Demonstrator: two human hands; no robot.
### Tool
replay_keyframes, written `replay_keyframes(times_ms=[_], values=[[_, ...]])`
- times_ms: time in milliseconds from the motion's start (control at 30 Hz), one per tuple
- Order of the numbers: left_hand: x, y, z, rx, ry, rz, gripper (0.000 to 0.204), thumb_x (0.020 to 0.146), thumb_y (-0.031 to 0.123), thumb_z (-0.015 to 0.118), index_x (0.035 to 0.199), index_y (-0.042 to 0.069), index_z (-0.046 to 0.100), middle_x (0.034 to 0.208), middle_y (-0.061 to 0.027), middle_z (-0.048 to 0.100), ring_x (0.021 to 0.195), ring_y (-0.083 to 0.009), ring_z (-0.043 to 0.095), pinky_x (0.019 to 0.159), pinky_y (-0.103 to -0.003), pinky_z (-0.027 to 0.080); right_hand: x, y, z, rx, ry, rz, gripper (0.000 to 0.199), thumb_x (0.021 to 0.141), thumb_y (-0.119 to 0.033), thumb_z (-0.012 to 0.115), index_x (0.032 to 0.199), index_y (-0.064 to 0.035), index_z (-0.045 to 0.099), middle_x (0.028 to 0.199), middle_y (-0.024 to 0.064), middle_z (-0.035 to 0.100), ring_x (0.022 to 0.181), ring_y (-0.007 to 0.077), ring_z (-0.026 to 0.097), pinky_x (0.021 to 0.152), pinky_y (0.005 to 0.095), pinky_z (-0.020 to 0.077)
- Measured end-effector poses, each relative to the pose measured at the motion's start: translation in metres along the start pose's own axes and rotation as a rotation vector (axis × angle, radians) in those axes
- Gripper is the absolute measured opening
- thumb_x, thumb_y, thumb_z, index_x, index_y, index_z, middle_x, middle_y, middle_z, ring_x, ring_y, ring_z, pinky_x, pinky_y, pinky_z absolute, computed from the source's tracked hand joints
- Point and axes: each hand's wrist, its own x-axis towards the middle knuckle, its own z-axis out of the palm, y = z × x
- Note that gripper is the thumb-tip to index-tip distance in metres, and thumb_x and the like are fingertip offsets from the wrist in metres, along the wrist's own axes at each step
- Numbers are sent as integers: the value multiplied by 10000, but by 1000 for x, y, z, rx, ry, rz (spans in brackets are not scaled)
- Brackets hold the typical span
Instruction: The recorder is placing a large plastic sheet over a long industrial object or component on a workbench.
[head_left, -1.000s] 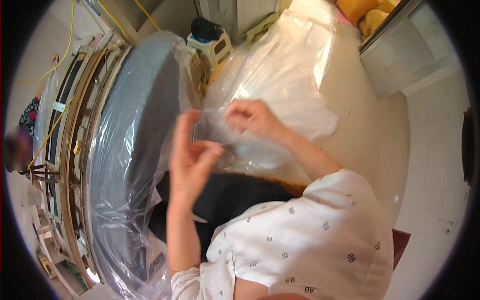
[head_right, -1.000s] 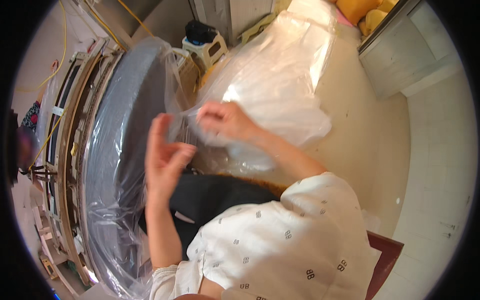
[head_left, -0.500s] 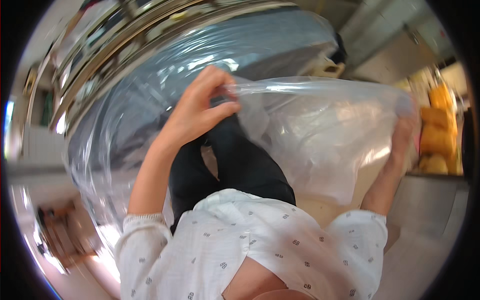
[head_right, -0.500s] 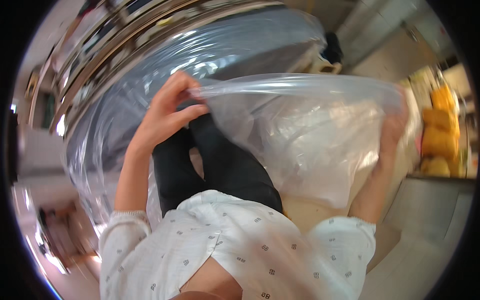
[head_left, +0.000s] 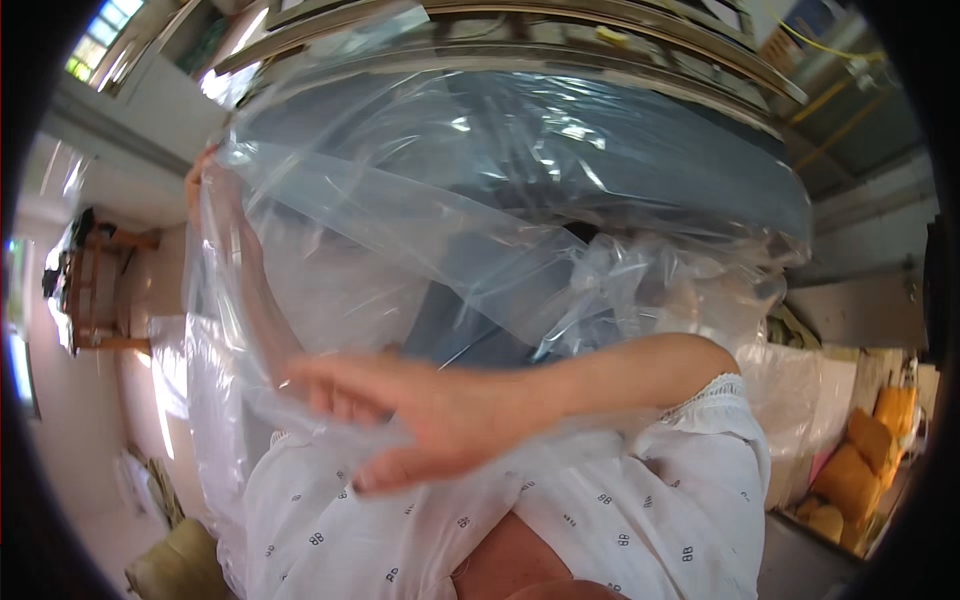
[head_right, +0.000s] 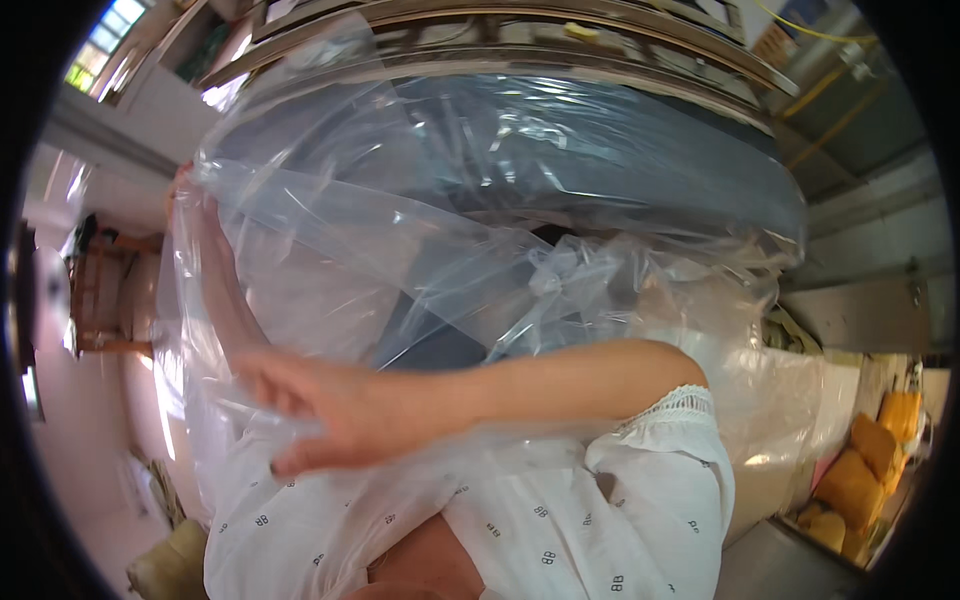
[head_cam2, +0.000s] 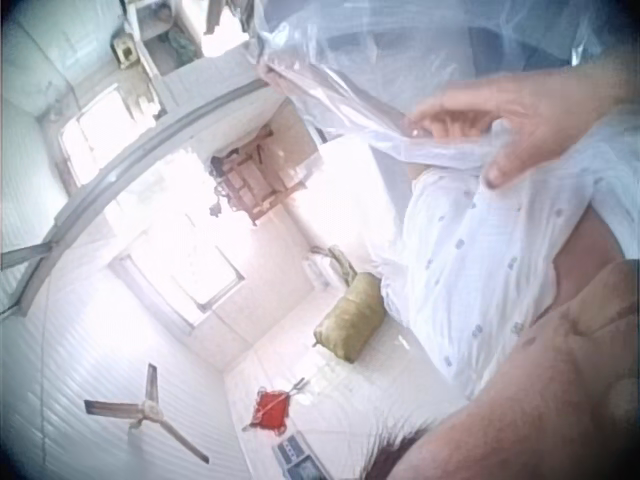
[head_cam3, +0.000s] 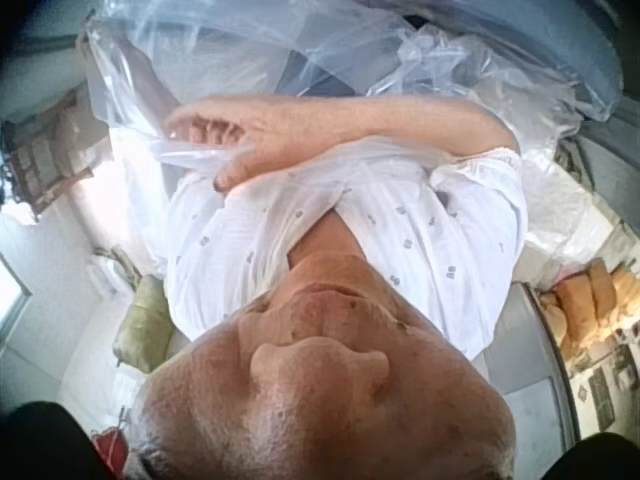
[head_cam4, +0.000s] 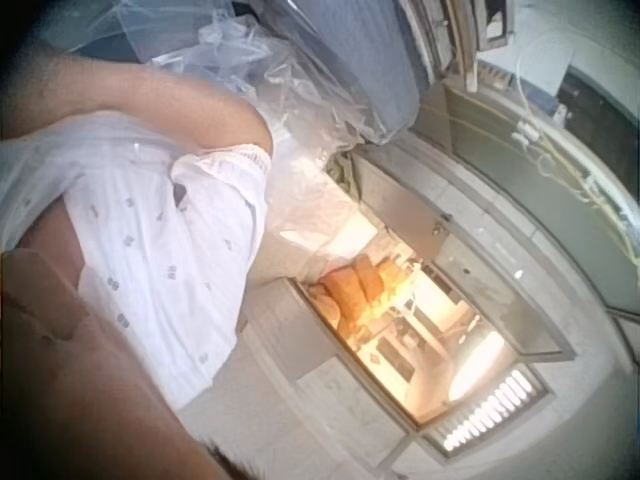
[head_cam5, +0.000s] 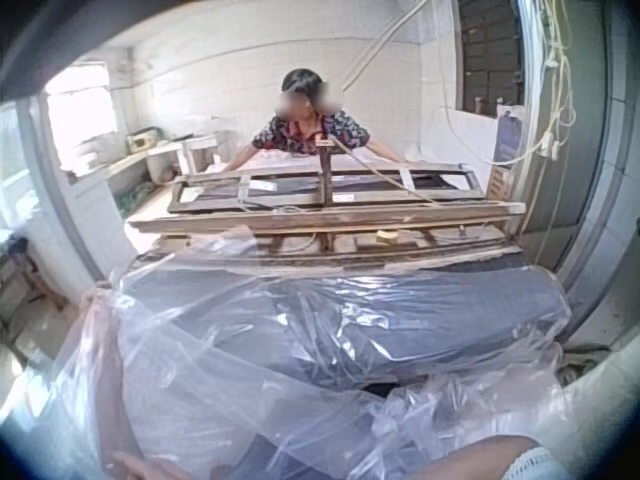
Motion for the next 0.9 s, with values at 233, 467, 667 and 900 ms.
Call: replay_keyframes(times_ms=[233, 467, 667, 900], values=[[-117, 53, -83, 639, -132, -325, 197, 780, 53, 566, 966, 95, 615, 1069, -39, 523, 1028, -162, 496, 813, -291, 407, 87, 73, -185, -1346, -20, 80, 495, 793, -268, 611, 1225, -83, 457, 1334, 96, 386, 1210, 279, 383, 986, 416, 337], [-44, 55, -31, 795, -137, -169, 181, 825, 69, 531, 977, 52, 627, 978, -51, 560, 917, -165, 530, 762, -250, 407, 80, 79, -173, -1645, -9, 27, 583, 817, -345, 566, 1315, -122, 362, 1391, 32, 321, 1294, 244, 265, 1047, 480, 227], [25, -12, 23, 834, -379, -382, 268, 770, 259, 636, 903, 26, 637, 896, -58, 587, 786, -151, 540, 705, -252, 430, 83, 73, -166, -1634, -17, 15, 560, 821, -340, 559, 1299, -108, 384, 1382, 48, 330, 1276, 255, 293, 1042, 478, 239], [16, -16, 34, 390, -260, -388, 161, 809, 166, 605, 848, 10, 613, 797, 18, 546, 748, -64, 496, 697, -218, 397, 81, 66, -171, -1517, 49, -16, 637, 796, -343, 595, 1322, -79, 352, 1408, 95, 284, 1292, 308, 264, 1055, 428, 239]])
